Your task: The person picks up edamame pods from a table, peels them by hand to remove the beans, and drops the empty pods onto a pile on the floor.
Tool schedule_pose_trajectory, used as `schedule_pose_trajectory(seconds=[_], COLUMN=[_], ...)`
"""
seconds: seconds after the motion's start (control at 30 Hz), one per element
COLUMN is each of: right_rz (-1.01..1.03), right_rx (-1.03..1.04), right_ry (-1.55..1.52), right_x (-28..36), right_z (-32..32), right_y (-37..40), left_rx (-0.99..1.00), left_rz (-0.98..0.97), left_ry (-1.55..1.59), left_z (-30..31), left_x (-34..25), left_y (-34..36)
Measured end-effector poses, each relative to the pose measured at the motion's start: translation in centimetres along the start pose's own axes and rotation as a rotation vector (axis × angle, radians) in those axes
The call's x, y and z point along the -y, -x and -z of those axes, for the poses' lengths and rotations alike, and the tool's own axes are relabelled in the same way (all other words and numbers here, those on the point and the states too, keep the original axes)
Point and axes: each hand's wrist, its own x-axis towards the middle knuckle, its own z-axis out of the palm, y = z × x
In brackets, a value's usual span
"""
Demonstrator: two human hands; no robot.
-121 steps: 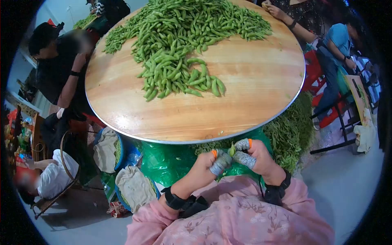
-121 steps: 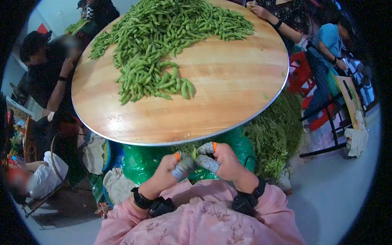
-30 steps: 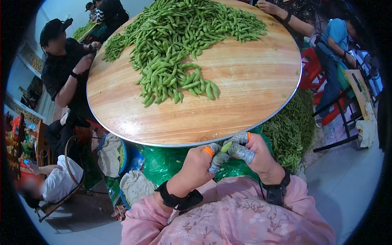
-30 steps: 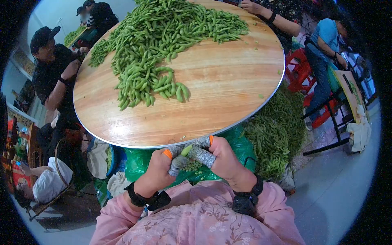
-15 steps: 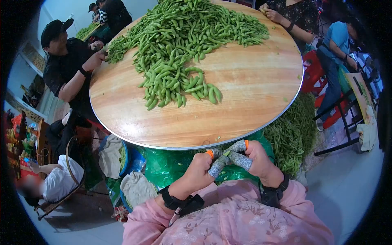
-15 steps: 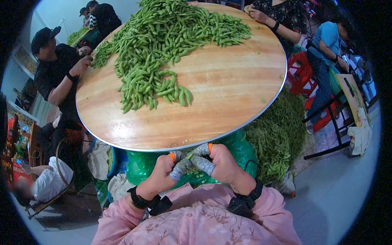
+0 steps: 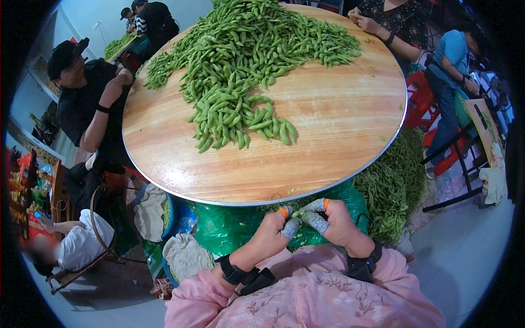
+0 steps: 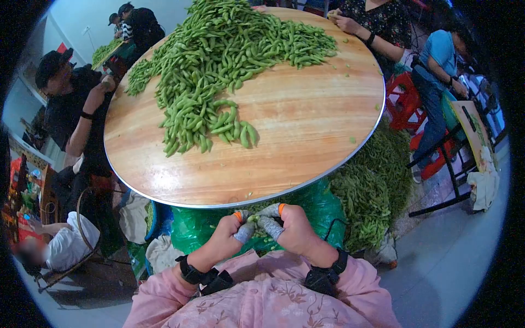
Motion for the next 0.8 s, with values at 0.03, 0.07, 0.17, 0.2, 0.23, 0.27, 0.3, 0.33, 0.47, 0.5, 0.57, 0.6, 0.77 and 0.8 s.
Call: schedule_pose_trajectory(seconds=[0.03,0.07,0.17,0.2,0.23,0.27,0.3,0.33,0.47,0.5,0.57,0.6,0.77,0.8], right_rz=[0.0,-0.01,-0.011,-0.001,0.0,0.041,0.082,0.082,0.09,0.072,0.064,0.066,0.083,0.094], right_rx=[-0.003,0.011,0.047,0.071,0.072,0.077,0.083,0.084,0.092,0.087,0.086,0.084,-0.018,-0.01], right_ry=[0.0,0.011,0.047,0.073,0.073,0.098,0.123,0.123,0.159,0.156,0.174,0.194,0.187,0.218], right_x=[0.0,-0.1,-0.4,-0.5,-0.2,0.2,0.5,0.3,-1.2,-1.4,-2.0,-2.0,-1.6,-1.6], right_z=[0.2,0.4,0.7,0.7,0.7,0.6,0.6,0.5,0.1,0.0,-0.1,0.0,0.1,0.2], right_y=[0.0,0.0,0.1,0.1,0.1,0.0,0.0,0.0,0.0,0.1,0.1,0.0,-0.1,0.0], left_rx=[0.003,0.008,-0.027,-0.028,-0.026,-0.023,-0.023,-0.044,-0.095,-0.096,-0.107,-0.107,-0.03,-0.013], left_rz=[-0.031,-0.061,-0.066,-0.066,-0.039,-0.012,-0.011,0.004,0.06,0.064,0.075,0.079,-0.01,-0.026], left_ry=[-0.06,-0.121,-0.189,-0.19,-0.205,-0.22,-0.22,-0.193,-0.082,-0.08,-0.014,-0.012,0.003,-0.024], left_z=[-0.1,-0.1,0.4,0.4,0.4,0.4,0.4,0.3,-0.1,0.0,0.0,0.0,-0.1,-0.1], left_x=[-0.5,-0.8,-0.5,-0.5,-0.6,-0.6,-0.6,-0.4,0.3,0.6,1.3,1.2,1.0,1.0], left_y=[0.2,0.3,0.0,0.0,-0.1,-0.1,-0.2,-0.3,-0.5,-0.6,-0.7,-0.8,-0.8,-0.8])
